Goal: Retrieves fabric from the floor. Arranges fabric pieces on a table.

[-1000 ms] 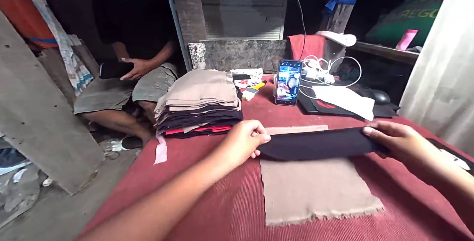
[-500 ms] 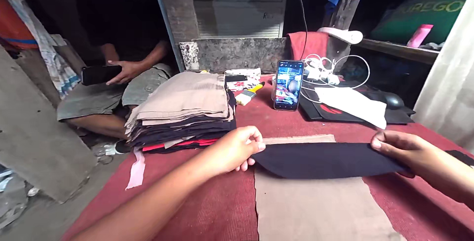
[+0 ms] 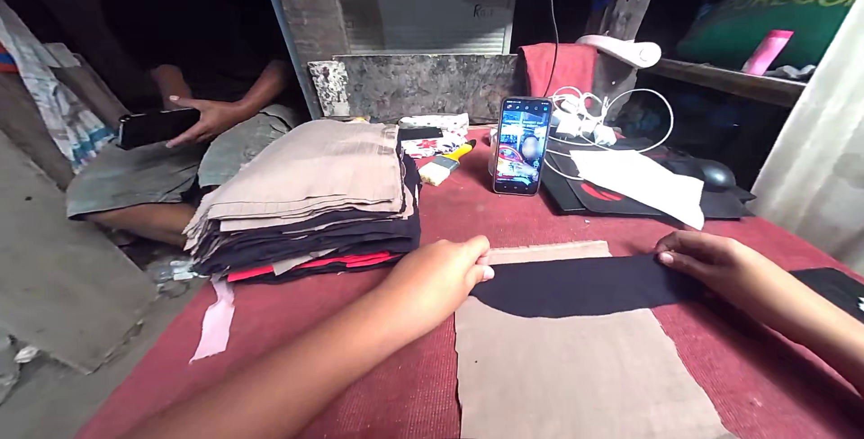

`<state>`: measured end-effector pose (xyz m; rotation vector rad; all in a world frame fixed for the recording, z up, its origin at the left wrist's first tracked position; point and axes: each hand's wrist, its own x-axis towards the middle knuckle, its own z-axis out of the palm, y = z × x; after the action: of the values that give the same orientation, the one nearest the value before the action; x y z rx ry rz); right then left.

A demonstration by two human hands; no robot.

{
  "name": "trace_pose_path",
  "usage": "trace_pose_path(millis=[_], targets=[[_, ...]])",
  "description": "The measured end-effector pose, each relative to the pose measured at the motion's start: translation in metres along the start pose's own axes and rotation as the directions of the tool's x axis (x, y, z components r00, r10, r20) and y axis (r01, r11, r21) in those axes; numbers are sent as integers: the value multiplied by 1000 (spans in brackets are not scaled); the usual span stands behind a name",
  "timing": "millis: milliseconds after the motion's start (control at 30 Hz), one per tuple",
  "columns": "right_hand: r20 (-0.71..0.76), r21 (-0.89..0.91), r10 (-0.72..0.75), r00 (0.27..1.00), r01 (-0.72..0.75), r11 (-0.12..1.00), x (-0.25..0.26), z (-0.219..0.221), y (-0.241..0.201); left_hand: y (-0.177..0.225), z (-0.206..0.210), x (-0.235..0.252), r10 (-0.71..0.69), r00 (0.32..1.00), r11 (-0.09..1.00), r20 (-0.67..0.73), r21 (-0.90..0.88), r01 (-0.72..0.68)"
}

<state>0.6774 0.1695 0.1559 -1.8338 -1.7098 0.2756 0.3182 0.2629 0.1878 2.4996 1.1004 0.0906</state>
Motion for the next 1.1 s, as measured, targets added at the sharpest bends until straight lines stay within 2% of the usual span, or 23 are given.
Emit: trace_pose_path(millis=[133,167,233,300,333,400,433,533,567,667,833,967,1100], targets=[[-62,6,-89,994,89,996,-8,0,7,-11,15,-7,192,966,978,-173,118,-173],[-67,0,-116,991,116,993,-10,0,8,-15,20,-8,259,934,960,-247,167,-222],[-77,-14,-162,984,161,987,-13,0,9,-24,31,-6,397,826,911,-400,278,-303],[-97,-8,-188,977,188,982,-16,1,11,-32,35,-3,472,739,877,-481,341,-338],[-107,12,-189,976,191,981,-17,0,11,-33,34,-2,481,724,874,-494,333,-353],[-108,77,-155,982,164,984,-18,-1,9,-32,31,-1,456,739,890,-496,243,-387],[-102,117,-129,986,140,983,-18,-2,8,-30,29,-1,415,770,909,-484,182,-375],[-89,192,-66,994,82,978,-16,-1,5,-23,16,0,185,925,973,-332,-69,-220],[-87,202,-42,995,59,978,-15,0,5,-22,13,2,120,951,979,-283,-125,-161],[-73,210,26,997,-10,978,-12,1,2,-23,10,8,23,972,974,-233,-213,-74],[-44,235,127,991,-113,965,-10,0,-4,-21,7,8,11,972,955,-235,-286,-80],[-92,253,49,995,-25,967,-14,-1,0,-18,-2,0,32,987,977,-158,-204,-64],[-228,68,-205,952,226,972,-12,-16,-13,-17,-6,-7,47,989,974,-142,-215,-77]])
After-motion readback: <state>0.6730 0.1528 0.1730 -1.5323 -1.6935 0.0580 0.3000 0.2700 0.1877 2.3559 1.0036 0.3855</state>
